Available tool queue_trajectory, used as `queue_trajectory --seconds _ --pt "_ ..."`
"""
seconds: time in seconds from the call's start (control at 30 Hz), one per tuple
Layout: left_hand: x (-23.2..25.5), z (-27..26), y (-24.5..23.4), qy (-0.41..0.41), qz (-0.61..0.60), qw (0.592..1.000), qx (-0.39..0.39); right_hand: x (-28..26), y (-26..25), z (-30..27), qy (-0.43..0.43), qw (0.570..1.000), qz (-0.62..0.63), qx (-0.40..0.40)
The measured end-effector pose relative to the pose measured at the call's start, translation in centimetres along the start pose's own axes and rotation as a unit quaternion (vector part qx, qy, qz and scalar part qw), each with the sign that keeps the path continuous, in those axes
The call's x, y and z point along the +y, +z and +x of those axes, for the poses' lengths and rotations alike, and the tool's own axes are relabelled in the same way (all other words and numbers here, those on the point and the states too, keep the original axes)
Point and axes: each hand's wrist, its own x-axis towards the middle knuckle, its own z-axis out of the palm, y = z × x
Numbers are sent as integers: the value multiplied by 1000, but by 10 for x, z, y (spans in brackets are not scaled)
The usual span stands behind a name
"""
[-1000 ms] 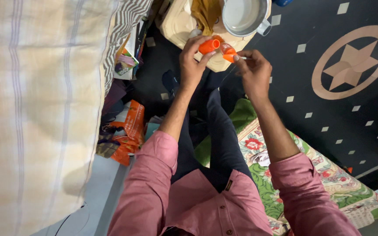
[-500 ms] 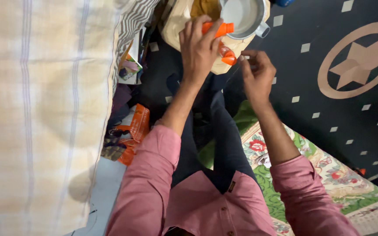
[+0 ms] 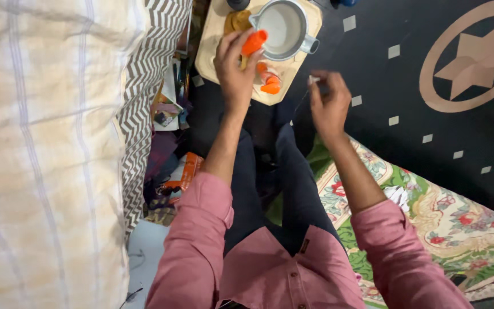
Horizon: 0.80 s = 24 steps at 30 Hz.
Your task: The person wipes the surface of a flat-screen television with a yellow cloth. They then pick up a small orange bottle and a white mug, pouring liquid from the bottle into the mug.
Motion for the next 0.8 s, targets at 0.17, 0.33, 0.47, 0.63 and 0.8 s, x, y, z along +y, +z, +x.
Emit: queue_trajectory --seconds 0.17,0.33,0.47,0.63,0.8 --pt "-18 -11 -10 -25 -33 999 10 23 13 52 -179 976 -122 16" --pt "-43 -13 -9 -26 -46 999 4 54 40 91 -173 962 -211 -20" --pt "-53 -13 -8 -48 -59 997 -4 71 46 101 -130 964 -212 -90" --pt "-63 -13 -7 -43 -32 998 -12 84 48 105 -110 977 -145 -108" --pt "-66 -13 -9 -26 -29 999 -17 84 26 105 -172 969 -146 -102"
